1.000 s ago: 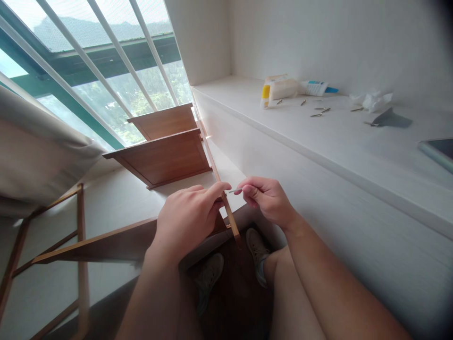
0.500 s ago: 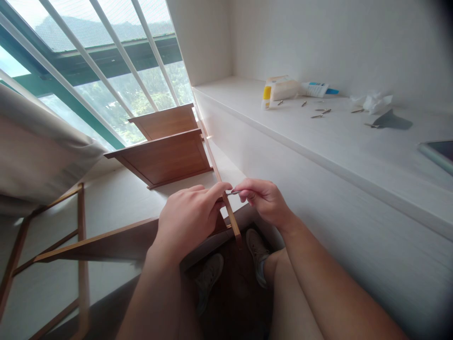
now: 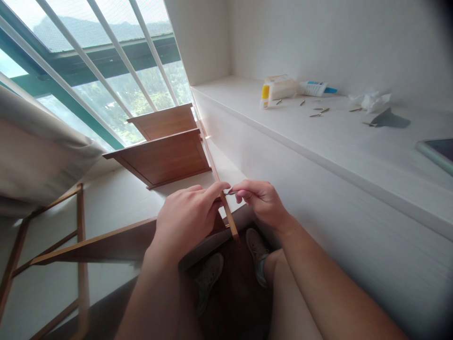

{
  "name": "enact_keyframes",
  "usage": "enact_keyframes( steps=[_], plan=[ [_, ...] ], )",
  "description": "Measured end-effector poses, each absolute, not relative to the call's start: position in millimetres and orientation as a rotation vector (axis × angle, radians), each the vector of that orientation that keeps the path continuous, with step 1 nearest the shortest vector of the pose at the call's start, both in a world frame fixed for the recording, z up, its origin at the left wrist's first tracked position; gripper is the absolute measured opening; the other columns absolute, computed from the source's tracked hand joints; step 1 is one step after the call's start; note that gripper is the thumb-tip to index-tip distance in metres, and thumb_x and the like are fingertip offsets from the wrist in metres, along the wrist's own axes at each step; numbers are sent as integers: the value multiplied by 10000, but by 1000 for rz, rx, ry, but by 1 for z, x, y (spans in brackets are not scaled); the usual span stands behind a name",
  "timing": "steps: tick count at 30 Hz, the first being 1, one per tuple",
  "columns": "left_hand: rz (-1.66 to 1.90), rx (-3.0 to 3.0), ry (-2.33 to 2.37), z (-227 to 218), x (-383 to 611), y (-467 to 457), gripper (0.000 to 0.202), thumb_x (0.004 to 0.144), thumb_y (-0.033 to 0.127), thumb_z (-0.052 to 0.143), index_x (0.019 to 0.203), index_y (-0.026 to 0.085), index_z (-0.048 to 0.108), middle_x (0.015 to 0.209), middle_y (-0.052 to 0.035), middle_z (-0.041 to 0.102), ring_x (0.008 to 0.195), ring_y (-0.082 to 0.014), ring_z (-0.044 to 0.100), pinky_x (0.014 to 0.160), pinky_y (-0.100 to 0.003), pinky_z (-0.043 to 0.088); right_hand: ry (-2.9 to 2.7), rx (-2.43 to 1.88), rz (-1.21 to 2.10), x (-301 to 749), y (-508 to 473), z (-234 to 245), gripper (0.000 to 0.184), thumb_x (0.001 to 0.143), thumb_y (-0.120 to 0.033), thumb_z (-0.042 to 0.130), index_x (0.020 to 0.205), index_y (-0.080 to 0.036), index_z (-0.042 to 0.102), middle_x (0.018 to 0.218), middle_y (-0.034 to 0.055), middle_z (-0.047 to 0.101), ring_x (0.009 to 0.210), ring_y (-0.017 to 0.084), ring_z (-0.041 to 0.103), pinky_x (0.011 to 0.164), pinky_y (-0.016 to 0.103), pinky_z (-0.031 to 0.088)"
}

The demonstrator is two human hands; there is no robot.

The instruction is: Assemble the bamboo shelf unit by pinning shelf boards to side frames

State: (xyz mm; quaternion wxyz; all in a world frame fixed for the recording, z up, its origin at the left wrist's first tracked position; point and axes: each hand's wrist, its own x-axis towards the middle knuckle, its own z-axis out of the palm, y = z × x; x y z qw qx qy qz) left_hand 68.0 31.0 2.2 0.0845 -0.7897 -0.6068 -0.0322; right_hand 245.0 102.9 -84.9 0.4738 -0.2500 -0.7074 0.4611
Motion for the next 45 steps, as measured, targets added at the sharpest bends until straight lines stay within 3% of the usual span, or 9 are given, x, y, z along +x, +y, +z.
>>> enact_keyframes(
  steps=[6,11,14,21,27,35,45],
  plan=[
    [-112,-2357,-1803,2,67,32,302,954,329,402,1221,382,534,832,5,692,748,-201,646,573,-288,311,-1689,-681,1235,245,97,-77,329,917,-423,544,852,-154,722,560,-18,509,538,110,456,551,247,373],
    [-116,-2348,-1800,2,68,32,292,949,312,415,1206,373,541,842,6,697,747,-204,642,566,-289,288,-1486,-785,1524,242,91,-66,376,911,-446,547,769,-131,694,402,-66,376,381,69,299,418,232,215],
    [-127,-2354,-1800,1,68,32,295,947,313,418,1211,367,537,858,2,699,755,-205,643,571,-290,293,-1451,-803,1646,243,90,-61,390,917,-449,534,769,-124,691,366,-71,370,337,59,267,397,235,171],
    [-129,-2368,-1801,1,67,32,287,958,322,400,1205,378,534,852,8,693,760,-201,644,575,-289,288,-1483,-738,1528,242,93,-65,343,903,-424,570,784,-124,689,433,-46,446,411,72,365,437,227,258],
    [-144,-2357,-1807,0,66,32,305,953,336,407,1226,378,535,848,5,693,747,-206,643,579,-282,289,-1240,-705,1618,253,99,-62,352,929,-425,522,749,-146,638,352,-88,328,301,65,234,363,238,183],
    [-126,-2366,-1816,0,67,33,299,954,339,417,1229,386,527,857,11,695,777,-206,651,596,-285,312,-1633,-690,1328,251,96,-63,268,910,-372,582,881,-149,728,537,-31,489,509,92,428,513,242,324],
    [-131,-2362,-1812,-1,67,33,297,952,343,427,1229,390,522,876,9,699,792,-207,656,599,-289,315,-1671,-645,1259,250,102,-75,249,917,-355,576,888,-158,725,588,-23,520,560,100,465,564,244,371]
  ],
)
